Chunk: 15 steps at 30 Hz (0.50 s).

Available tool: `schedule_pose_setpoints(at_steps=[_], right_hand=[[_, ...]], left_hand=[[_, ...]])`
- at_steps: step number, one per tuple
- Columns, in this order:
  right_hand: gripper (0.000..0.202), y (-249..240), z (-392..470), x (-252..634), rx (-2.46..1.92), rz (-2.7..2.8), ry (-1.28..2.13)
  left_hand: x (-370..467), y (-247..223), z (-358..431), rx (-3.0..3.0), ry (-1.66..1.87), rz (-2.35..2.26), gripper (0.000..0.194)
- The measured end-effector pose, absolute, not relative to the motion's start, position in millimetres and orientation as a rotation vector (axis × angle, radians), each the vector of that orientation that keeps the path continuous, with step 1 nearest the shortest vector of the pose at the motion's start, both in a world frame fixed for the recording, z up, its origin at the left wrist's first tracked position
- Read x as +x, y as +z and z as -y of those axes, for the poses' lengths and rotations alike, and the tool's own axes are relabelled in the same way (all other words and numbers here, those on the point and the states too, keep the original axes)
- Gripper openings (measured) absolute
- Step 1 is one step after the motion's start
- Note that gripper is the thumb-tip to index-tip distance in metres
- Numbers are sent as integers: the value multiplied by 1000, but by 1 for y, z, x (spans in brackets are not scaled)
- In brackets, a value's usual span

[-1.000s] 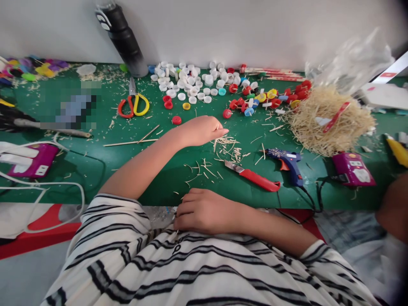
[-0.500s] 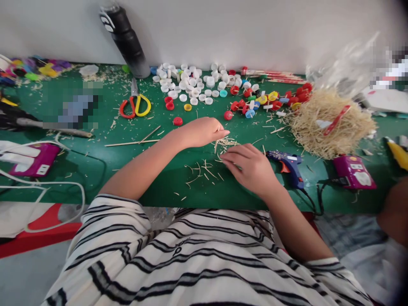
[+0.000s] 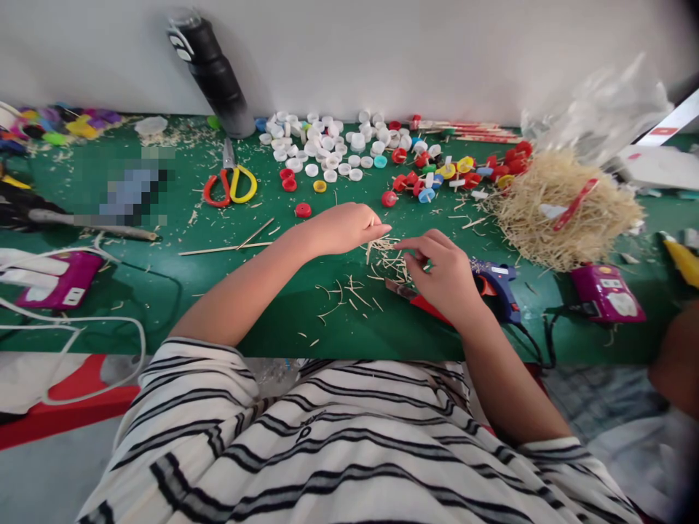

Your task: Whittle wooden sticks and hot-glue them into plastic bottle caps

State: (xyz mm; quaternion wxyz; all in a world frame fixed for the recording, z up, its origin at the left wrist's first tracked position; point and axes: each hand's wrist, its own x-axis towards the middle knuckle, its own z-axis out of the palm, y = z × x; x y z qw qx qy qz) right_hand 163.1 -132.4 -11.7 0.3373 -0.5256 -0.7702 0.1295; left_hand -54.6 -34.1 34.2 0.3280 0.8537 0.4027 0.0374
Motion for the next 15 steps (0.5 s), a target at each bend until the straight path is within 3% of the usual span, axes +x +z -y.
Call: schedule_pose_setpoints(at_steps=[7,11,15], right_hand=[[9,1,147,173,-1346,1932,325],[19,4,174,189,-1440,2200,331],[40,-9,200,202,-1664,2435,100]], left_hand=[[-55,35,35,2232,78,-1041,56],[-57,34,34,2247,83,-1038,55],[-56,35,36,2254,66,-1058,54]])
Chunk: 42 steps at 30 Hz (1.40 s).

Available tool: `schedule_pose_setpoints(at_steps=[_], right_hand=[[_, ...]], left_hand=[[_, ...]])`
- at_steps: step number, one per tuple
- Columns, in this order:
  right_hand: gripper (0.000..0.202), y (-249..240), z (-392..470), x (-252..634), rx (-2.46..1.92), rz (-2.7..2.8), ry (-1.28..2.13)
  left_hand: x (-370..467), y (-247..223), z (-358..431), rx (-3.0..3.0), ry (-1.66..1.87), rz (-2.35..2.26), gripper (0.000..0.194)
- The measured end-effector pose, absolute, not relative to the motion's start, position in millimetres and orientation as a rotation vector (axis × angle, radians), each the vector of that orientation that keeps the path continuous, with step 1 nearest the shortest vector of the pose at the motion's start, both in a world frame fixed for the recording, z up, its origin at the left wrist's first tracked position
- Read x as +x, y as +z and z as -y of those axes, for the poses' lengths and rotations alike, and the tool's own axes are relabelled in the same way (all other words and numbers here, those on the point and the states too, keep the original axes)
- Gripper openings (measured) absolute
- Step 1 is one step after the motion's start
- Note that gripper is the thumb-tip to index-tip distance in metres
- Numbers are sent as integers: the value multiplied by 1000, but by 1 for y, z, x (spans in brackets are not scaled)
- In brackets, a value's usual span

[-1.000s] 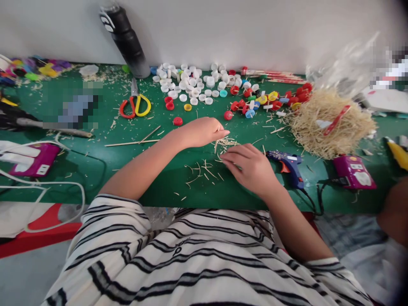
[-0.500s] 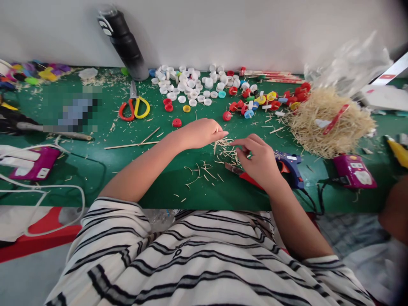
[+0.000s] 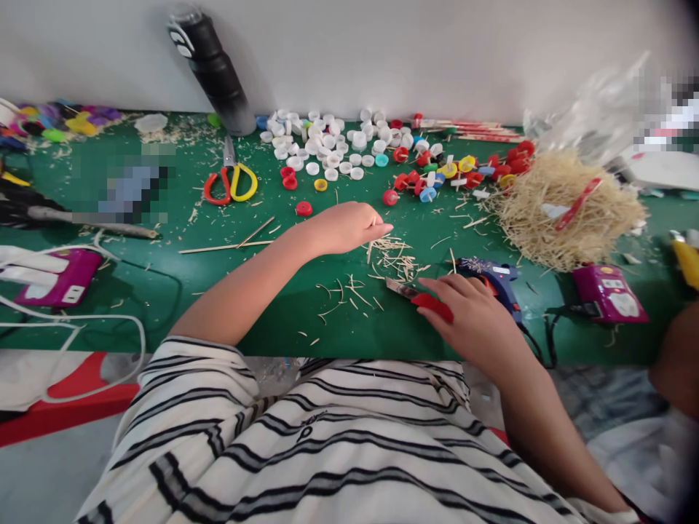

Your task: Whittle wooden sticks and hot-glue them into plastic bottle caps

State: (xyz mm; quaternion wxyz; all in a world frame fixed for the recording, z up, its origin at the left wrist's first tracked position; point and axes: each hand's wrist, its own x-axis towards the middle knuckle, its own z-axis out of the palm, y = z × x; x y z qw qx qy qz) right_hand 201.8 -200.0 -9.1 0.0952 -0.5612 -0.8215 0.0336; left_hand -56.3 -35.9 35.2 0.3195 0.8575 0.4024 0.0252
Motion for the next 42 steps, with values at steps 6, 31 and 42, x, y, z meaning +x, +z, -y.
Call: schedule_pose_setpoints(at_steps=[6,31,42], right_hand=[[36,-23,210,205,-1709,2441,131],[43,-6,200,187,-1399,2449,466],[43,-7,163,163,-1513,2587,-71]], left_hand=[[-56,41,39,2253,21,-1092,52],[-75,79,47,2404,-316,-1048,22],[-65,63,52,2401,-203,-1017,16]])
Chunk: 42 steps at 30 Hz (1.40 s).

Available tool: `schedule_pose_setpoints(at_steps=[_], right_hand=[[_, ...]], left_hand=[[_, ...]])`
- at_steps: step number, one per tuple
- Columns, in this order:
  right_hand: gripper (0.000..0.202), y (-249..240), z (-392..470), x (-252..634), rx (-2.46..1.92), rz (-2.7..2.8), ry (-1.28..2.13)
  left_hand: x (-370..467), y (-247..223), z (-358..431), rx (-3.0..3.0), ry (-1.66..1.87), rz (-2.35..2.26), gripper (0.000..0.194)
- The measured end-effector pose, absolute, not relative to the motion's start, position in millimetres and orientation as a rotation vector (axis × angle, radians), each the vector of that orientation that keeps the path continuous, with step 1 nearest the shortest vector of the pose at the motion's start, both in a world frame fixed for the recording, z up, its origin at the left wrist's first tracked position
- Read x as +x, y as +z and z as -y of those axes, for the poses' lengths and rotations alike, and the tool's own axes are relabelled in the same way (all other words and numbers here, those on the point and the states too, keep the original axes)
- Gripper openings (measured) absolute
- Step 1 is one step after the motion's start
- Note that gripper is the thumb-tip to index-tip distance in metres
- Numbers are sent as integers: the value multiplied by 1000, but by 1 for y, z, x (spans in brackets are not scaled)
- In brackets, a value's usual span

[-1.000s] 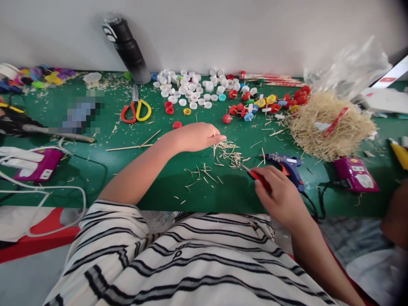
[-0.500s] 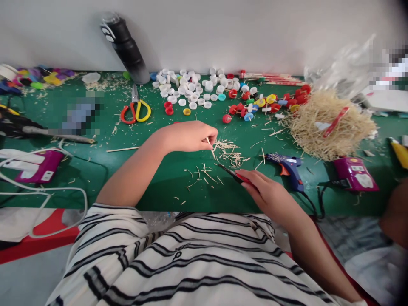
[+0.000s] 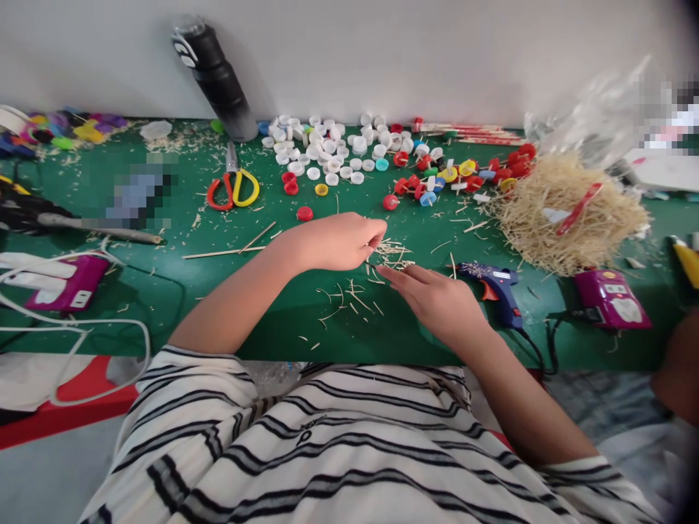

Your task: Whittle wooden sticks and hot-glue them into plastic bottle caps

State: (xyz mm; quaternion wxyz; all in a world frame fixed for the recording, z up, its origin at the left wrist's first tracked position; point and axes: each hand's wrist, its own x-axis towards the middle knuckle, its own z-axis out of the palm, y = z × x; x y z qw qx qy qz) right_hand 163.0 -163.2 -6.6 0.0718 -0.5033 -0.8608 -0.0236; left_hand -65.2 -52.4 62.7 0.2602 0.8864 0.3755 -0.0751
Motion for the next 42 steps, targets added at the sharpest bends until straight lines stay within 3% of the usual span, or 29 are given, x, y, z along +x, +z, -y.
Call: schedule_pose_setpoints(at_steps=[10,19,35,42], right_hand=[[58,-24,173,162,-1636,2741,-43],[47,-18,168,165,-1582,2584,-132],[52,-22,174,167,-1580,2582,-224],[57,-22,168,167,-1588,2657,-113]], left_hand=[[-64,59,48,2381,-150,-1026,13],[-58,56,49,2371,-71,-1060,11],[-60,56,46,2333,-80,-1068,9],[-61,56,45,2310,-93,-1085,11]])
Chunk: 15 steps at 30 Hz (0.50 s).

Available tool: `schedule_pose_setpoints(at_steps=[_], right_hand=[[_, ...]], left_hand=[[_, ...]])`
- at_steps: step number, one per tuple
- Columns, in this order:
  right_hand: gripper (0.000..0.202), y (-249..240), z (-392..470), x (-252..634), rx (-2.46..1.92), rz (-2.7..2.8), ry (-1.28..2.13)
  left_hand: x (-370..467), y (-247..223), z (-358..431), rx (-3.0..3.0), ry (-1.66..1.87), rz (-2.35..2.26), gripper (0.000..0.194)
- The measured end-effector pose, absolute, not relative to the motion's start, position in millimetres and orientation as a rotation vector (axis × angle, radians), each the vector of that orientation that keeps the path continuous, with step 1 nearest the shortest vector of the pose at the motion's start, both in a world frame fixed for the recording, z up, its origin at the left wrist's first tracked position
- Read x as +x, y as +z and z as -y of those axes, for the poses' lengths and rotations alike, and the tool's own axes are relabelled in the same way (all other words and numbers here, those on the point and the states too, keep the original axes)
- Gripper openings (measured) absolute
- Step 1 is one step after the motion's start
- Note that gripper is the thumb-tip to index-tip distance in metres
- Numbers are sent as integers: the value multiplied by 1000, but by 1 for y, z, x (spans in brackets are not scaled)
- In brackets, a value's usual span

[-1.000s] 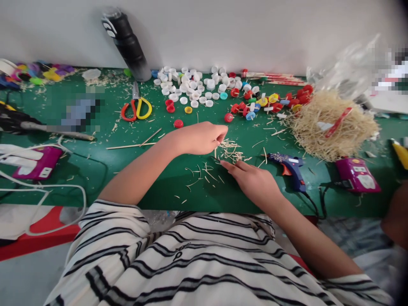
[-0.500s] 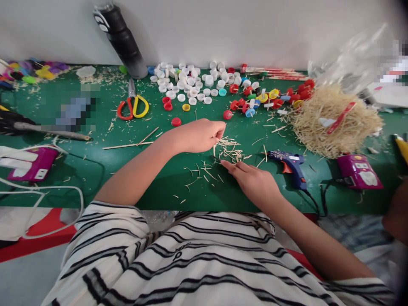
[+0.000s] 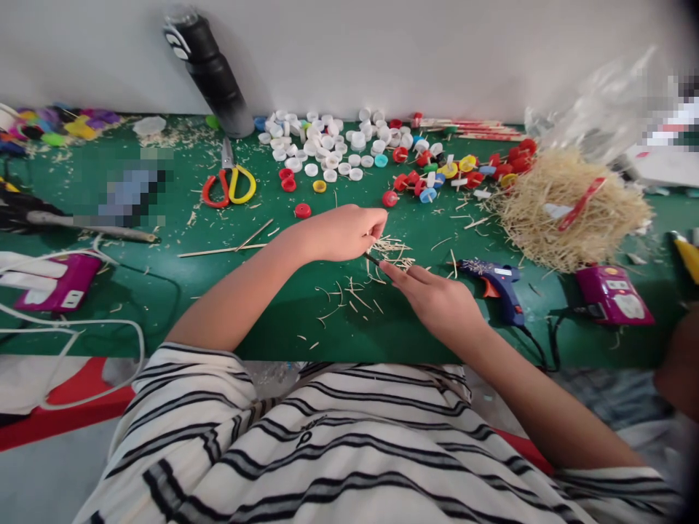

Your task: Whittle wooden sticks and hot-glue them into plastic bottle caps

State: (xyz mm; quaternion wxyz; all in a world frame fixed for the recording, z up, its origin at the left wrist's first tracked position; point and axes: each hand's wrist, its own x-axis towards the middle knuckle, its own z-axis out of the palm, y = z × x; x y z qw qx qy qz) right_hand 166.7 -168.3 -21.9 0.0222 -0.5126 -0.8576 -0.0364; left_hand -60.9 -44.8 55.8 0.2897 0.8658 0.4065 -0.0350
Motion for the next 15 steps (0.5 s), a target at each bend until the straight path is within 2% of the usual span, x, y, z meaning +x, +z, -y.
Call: schedule_pose_setpoints(at_steps=[15], right_hand=[[52,-21,164,166,-1533,2643,-219]], left_hand=[[-61,58,47,2315,-50,-1078,12]])
